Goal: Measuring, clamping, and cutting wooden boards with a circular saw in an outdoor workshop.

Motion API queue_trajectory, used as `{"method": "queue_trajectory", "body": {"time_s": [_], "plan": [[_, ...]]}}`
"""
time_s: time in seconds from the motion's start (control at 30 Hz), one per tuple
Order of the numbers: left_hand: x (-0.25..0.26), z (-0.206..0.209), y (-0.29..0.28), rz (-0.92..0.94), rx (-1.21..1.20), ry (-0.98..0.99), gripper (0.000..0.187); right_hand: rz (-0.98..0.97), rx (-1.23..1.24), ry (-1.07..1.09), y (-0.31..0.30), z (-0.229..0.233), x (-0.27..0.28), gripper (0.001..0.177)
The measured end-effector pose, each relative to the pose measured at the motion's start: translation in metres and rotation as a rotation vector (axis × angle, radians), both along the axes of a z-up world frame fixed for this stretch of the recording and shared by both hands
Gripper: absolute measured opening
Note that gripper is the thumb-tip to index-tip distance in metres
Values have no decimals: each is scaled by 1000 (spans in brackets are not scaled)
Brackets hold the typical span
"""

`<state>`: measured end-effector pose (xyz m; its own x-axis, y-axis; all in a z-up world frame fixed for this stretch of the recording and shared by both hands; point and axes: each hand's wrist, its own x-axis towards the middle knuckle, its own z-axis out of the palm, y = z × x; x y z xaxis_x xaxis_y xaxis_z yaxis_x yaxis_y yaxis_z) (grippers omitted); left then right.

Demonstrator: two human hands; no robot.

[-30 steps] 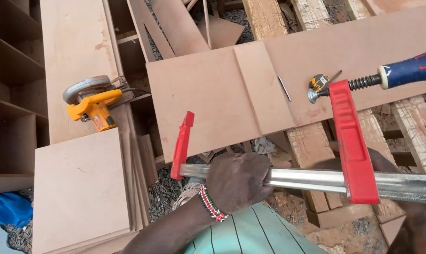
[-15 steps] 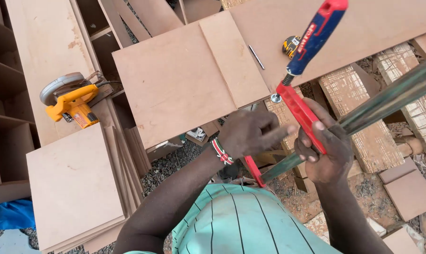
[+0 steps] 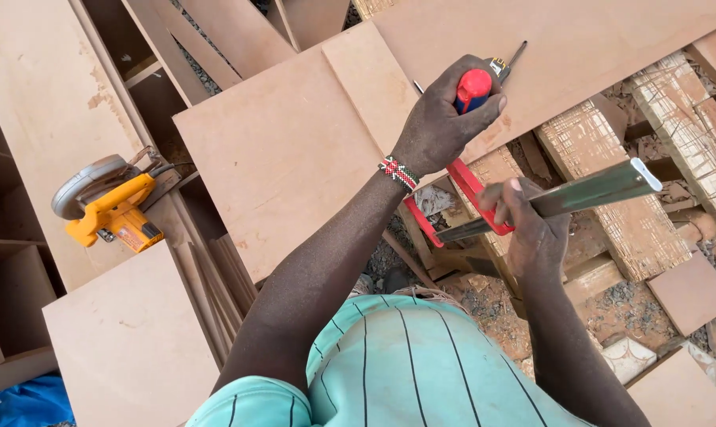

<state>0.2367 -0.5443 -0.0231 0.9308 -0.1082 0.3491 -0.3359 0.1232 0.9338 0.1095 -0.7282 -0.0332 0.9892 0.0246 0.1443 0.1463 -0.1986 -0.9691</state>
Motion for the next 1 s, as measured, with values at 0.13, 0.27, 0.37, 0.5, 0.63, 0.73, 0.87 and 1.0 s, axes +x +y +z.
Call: {"method": "queue_trajectory", "body": {"time_s": [0.13,0.27,0.37,0.5,0.63,0.73,0.87,1.0], "plan": [[4,-33,-3,-127,227,76,18,-146,260,-125,-1,-19,15,67],[31,-54,16,-193,194,106,19,-98,372,-130,1,-22,48,59],[38,-84,18,-246,124,103,22,-269,177,-72,20,1,46,76],[50,-132,28,-274,217,168,24,-183,272,-245,19,-1,58,65],[55,-143,34,-249,164,165,22,-158,236,-210,32,37,54,67],[62,-145,35,-322,194,139,19,-112,205,-266,32,57,53,66],[78,-154,35,-359,228,-18,19,98,-107,-649,-10,43,53,51],[85,-163,36,-301,330,-78,17,-193,125,-211,2,61,52,70]]}}
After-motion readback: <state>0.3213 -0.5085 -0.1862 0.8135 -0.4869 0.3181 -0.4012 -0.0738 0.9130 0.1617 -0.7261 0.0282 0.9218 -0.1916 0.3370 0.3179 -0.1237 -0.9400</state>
